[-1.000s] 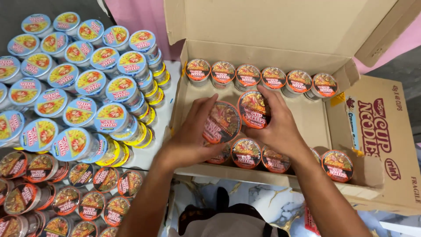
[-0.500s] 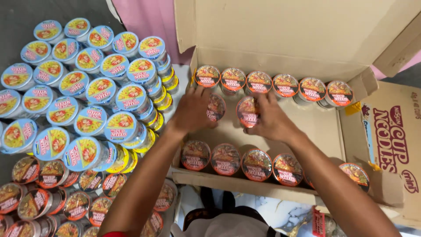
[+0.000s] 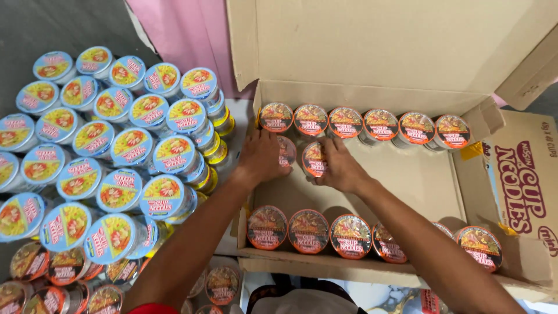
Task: The person packs instant noodle cups into a cardboard box. They pick up pairs of noodle cups from a large stack on the floor and place them into the box, arranging them in neat rows.
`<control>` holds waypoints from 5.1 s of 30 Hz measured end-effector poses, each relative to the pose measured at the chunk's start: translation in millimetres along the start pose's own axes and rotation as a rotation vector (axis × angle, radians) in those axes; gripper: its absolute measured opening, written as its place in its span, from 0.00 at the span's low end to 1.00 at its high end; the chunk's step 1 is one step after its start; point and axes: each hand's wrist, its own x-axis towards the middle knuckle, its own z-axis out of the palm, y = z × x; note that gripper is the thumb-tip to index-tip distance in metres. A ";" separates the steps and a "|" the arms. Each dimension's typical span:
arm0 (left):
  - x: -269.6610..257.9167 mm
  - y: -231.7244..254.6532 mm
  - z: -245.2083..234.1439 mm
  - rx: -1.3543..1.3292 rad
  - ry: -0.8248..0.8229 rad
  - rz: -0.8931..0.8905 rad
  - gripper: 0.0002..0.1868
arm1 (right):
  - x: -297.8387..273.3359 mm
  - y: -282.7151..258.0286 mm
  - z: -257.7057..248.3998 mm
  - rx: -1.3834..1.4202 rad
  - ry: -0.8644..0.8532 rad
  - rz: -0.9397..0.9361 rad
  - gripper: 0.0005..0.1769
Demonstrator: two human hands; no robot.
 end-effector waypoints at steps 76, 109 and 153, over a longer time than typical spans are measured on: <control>-22.2 -22.2 -4.5 -0.039 0.240 0.081 0.58 | 11.4 -1.5 23.2 0.038 0.135 -0.005 0.50; -86.5 59.8 -110.6 -0.291 0.559 -0.013 0.28 | -48.8 -69.1 -61.0 0.354 0.401 0.096 0.09; -540.0 -46.9 -77.9 0.397 1.244 -0.857 0.12 | -77.1 -380.4 166.8 0.927 -0.673 -0.567 0.36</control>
